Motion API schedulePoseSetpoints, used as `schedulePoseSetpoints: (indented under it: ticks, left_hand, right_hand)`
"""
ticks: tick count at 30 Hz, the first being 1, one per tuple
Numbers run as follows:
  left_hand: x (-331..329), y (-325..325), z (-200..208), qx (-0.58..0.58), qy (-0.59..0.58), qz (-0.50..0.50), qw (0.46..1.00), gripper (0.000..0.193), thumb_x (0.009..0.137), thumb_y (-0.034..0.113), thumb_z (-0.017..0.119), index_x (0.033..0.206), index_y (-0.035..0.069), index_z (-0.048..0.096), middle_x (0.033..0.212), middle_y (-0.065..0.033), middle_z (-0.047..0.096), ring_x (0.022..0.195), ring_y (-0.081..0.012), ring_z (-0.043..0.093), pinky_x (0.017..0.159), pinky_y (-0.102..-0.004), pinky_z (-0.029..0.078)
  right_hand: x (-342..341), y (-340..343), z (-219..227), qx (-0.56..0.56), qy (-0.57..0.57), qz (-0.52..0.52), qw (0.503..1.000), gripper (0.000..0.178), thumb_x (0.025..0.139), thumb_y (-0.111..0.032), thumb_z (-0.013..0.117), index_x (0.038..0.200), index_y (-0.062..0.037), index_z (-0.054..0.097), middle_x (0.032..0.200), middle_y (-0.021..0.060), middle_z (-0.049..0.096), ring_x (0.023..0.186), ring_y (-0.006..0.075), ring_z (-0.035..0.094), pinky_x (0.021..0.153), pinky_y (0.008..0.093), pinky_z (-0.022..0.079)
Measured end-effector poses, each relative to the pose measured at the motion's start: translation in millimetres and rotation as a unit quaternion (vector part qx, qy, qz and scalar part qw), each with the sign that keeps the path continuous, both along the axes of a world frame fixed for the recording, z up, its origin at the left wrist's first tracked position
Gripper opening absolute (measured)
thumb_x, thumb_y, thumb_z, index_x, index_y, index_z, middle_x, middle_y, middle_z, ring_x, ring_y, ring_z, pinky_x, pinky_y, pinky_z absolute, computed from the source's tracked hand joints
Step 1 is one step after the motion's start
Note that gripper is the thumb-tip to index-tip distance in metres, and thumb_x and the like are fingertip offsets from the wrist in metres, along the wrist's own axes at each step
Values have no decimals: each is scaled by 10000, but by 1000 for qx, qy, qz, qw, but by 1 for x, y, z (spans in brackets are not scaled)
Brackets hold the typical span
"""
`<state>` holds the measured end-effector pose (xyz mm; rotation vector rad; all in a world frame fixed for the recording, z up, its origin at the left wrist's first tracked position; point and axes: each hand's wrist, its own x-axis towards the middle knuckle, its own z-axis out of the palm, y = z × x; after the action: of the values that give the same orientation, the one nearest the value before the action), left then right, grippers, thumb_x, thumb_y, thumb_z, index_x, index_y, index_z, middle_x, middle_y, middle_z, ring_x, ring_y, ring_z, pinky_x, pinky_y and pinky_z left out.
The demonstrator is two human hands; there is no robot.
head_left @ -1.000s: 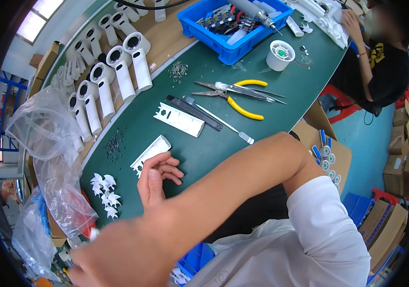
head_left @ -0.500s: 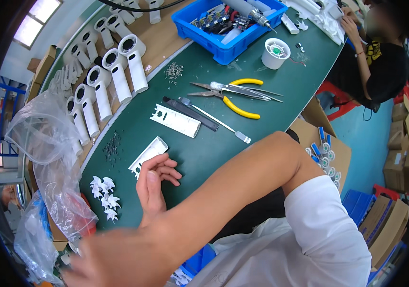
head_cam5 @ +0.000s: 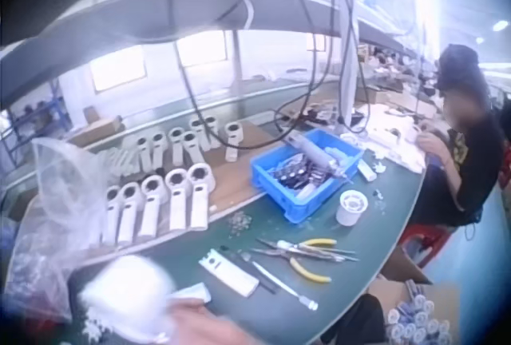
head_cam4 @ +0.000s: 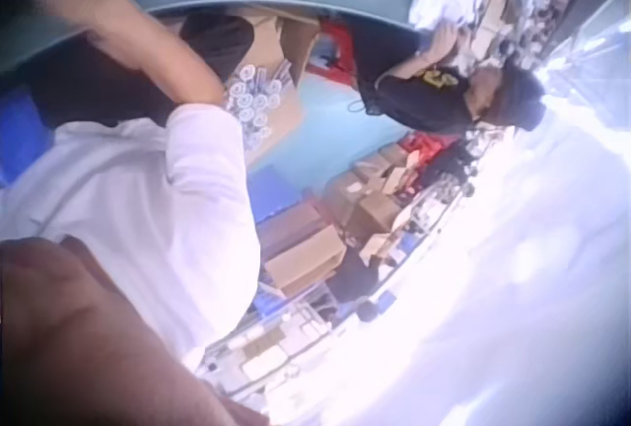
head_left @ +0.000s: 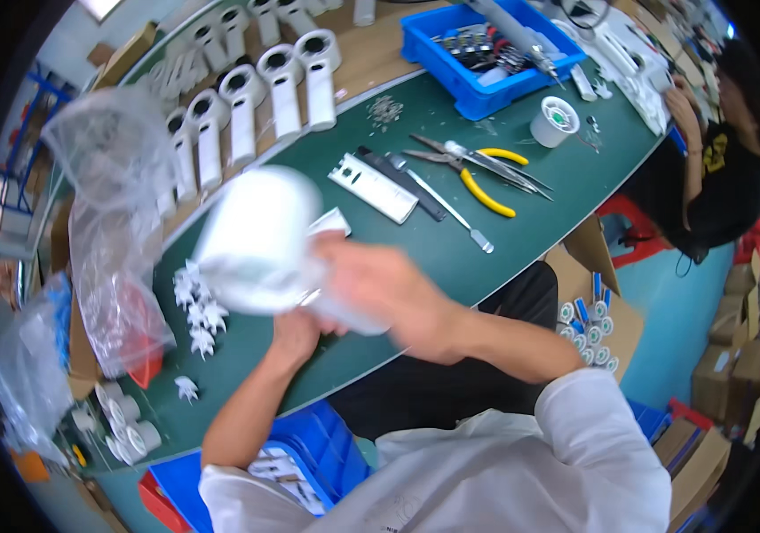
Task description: Assembling handheld electric fans by installing internal components and housing.
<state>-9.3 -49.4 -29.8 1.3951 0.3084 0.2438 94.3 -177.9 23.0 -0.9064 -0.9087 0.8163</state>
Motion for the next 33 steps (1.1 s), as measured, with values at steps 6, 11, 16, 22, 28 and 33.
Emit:
schedulePoseSetpoints:
  ticks: [6, 11, 16, 22, 28, 33]
  left_hand:
    - [0, -1, 15, 35, -97, 18, 995, 541, 1037, 420, 311, 1238, -50, 489, 1120, -151, 596, 1009, -207, 588, 920, -344, 445]
    - [-2, -1, 14, 109, -128, -8, 986, 413, 1030, 326, 396, 1160, -42, 532, 929, -85, 614, 876, -143, 584, 854, -292, 451]
    - [-2, -5, 21, 91, -116, -17, 989, 387, 1032, 307, 400, 1144, -43, 521, 853, -74, 603, 735, -106, 602, 711, -248, 487]
    - [-6, -3, 22, 102, -111, -35, 988, 409, 1035, 324, 392, 1169, -47, 501, 839, -75, 597, 691, -113, 627, 663, -243, 504]
    - [-3, -6, 24, 58, -116, -41, 991, 419, 1037, 327, 383, 1191, -47, 492, 874, -89, 591, 672, -116, 608, 653, -245, 501]
    - [-5, -3, 19, 2, -115, -59, 992, 393, 1027, 284, 417, 1223, -52, 475, 918, -112, 585, 650, -128, 592, 617, -247, 494]
  right_hand:
    - [-9, -13, -41, 9, 332, 51, 942, 458, 989, -323, 349, 1220, 50, 479, 978, 178, 561, 745, 227, 566, 633, 336, 474]
    - [-10, -17, -47, -15, 346, 51, 937, 439, 997, -321, 355, 1211, 42, 475, 967, 174, 549, 729, 232, 553, 623, 333, 466]
    - [-10, -19, -48, -23, 363, 56, 930, 426, 1004, -328, 359, 1218, 24, 466, 959, 169, 542, 716, 228, 543, 613, 332, 455]
    - [-11, -18, -50, -23, 360, 71, 930, 432, 1008, -340, 357, 1217, 21, 467, 955, 172, 537, 721, 225, 540, 607, 330, 451]
    - [-11, -17, -51, -29, 341, 64, 937, 436, 1012, -345, 373, 1220, 27, 465, 956, 164, 551, 727, 209, 553, 623, 324, 466]
    - [-18, -14, -46, -74, 224, -11, 972, 472, 1017, -381, 418, 1230, 36, 480, 958, 120, 583, 773, 171, 593, 671, 290, 496]
